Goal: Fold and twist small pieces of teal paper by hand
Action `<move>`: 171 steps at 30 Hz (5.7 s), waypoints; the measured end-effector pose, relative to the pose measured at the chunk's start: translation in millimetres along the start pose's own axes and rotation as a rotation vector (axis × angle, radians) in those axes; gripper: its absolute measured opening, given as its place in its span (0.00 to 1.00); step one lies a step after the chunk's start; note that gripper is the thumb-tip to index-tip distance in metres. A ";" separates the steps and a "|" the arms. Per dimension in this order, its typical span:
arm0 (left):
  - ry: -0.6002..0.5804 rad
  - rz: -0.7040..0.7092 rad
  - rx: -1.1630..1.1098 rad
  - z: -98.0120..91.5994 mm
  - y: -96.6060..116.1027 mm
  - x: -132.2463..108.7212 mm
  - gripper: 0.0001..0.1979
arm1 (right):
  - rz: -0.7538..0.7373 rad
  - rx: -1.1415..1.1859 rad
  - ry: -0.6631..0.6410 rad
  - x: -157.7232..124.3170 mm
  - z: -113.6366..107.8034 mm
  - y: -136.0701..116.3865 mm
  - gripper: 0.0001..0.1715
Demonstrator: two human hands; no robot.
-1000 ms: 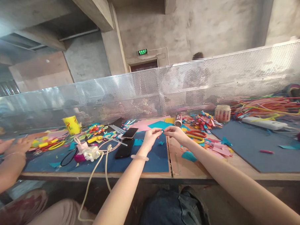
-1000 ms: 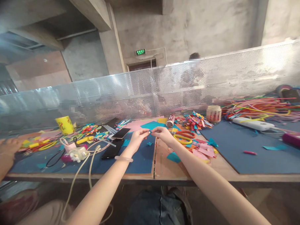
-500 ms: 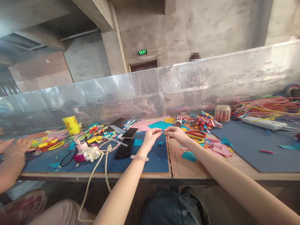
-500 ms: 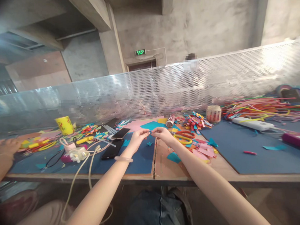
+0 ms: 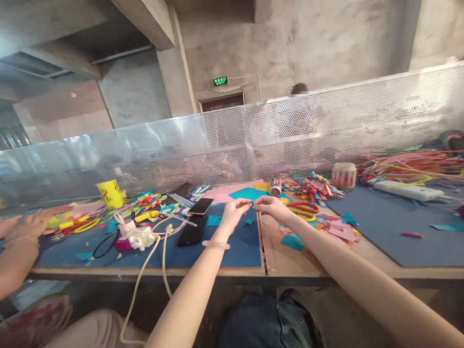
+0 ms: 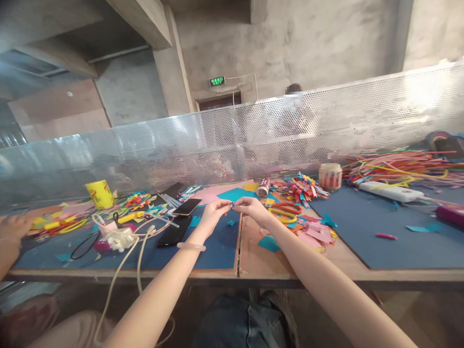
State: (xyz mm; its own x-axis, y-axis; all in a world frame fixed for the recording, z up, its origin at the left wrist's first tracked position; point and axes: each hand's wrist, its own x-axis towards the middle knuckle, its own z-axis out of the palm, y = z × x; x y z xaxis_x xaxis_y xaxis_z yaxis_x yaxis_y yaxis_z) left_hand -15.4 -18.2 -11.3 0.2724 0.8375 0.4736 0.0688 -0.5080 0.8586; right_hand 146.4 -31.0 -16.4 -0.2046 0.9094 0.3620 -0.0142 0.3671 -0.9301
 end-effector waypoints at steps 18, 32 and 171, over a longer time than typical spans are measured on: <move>0.050 -0.039 -0.049 -0.4 -1.1 1.3 0.13 | -0.181 -0.281 0.053 0.6 0.7 -4.1 0.17; 0.058 -0.051 -0.041 -0.4 0.5 1.0 0.15 | -0.202 -0.319 0.095 1.8 3.4 -2.2 0.17; -0.022 0.079 0.020 3.0 -7.3 1.5 0.09 | 0.055 0.195 0.085 1.5 5.7 1.4 0.11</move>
State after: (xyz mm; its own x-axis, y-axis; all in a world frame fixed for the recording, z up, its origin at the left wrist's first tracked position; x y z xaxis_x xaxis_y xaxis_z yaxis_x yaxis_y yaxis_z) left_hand -12.6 -13.8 -17.4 0.2987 0.7903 0.5350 0.0651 -0.5762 0.8147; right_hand 140.4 -30.3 -17.6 -0.1274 0.9432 0.3068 -0.1961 0.2793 -0.9400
